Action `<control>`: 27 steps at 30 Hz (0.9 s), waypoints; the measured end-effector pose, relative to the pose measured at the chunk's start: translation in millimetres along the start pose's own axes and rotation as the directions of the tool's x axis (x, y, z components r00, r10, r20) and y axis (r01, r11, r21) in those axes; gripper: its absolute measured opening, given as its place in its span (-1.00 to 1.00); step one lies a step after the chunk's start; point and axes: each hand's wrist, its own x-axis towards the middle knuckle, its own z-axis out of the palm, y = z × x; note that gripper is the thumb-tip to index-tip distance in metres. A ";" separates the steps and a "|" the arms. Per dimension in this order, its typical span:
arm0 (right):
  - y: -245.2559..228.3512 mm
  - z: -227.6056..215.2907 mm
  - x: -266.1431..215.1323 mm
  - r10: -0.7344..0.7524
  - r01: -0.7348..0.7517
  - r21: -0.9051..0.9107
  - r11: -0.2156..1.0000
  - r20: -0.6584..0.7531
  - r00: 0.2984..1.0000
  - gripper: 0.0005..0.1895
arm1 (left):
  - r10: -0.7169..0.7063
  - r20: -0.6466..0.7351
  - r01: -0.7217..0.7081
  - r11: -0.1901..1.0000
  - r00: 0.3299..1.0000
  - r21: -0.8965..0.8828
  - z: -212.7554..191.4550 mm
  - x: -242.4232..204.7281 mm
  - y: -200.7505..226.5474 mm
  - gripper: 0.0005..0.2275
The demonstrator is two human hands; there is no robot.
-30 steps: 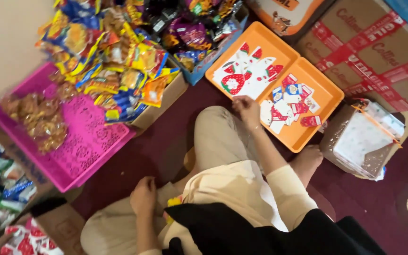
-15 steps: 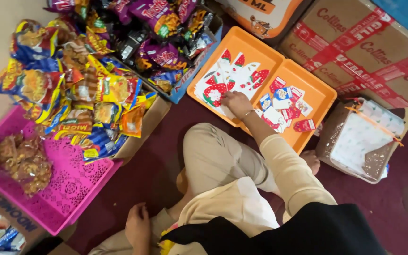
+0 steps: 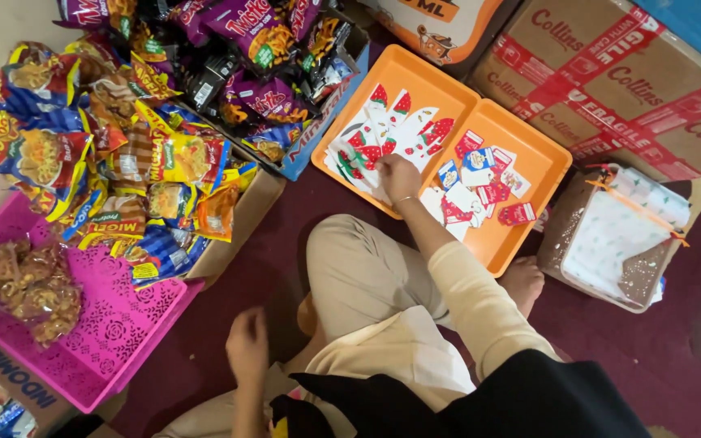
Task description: The person sits on the floor and repeatedly packs small snack items into strawberry-themed pouches. They open each pouch, insert a snack from a nearby pink tray, fold the top, and place the finished pouch into an orange tray.
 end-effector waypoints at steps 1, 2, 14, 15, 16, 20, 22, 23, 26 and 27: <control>4.9 0.7 -0.5 -0.003 0.003 0.001 1.000 0.002 1.000 -0.82 | -0.002 -0.003 0.002 1.000 1.000 0.000 -4.1 14.5 35.7 -0.85; 11.5 -0.2 -0.8 -0.001 0.002 0.018 1.000 -0.035 0.999 -0.91 | 0.013 0.014 -0.012 0.996 1.000 -0.094 -7.0 29.4 72.1 -0.85; -35.9 -83.6 -43.4 -0.165 0.241 0.273 0.932 -0.274 0.948 -0.94 | 0.048 0.295 0.178 0.702 0.954 -0.690 167.2 171.8 242.9 -0.66; -39.6 -88.1 -44.5 -0.163 0.247 0.305 0.920 -0.276 0.947 -0.95 | 0.012 0.355 0.268 0.632 0.935 -0.727 175.1 174.9 252.2 -0.61; -37.7 -89.3 -42.2 -0.163 0.248 0.304 0.920 -0.280 0.946 -0.95 | 0.016 0.355 0.266 0.632 0.935 -0.728 191.1 178.5 247.7 -0.61; -20.5 -83.1 -30.6 -0.031 0.135 0.443 0.886 -0.233 0.972 -0.96 | -0.117 0.379 0.382 0.519 0.918 -0.765 229.0 186.1 233.1 -0.76; -8.4 -79.2 -21.4 0.061 0.051 0.535 0.843 -0.190 0.980 -0.94 | -0.132 0.377 0.389 0.511 0.917 -0.766 232.2 187.4 230.1 -0.80; -3.0 -79.3 -16.2 0.097 0.003 0.552 0.834 -0.152 0.984 -0.95 | -0.127 0.375 0.381 0.539 0.918 -0.751 232.3 188.4 229.6 -0.79; -2.2 -81.9 -12.6 0.093 -0.007 0.555 0.832 -0.127 0.988 -0.95 | -0.098 0.416 0.406 0.503 0.904 -0.763 223.8 187.2 241.2 -0.75; -5.8 -83.0 -13.0 0.051 0.035 0.545 0.838 -0.141 0.989 -0.95 | -0.071 0.452 0.435 0.440 0.889 -0.786 218.3 186.9 247.2 -0.72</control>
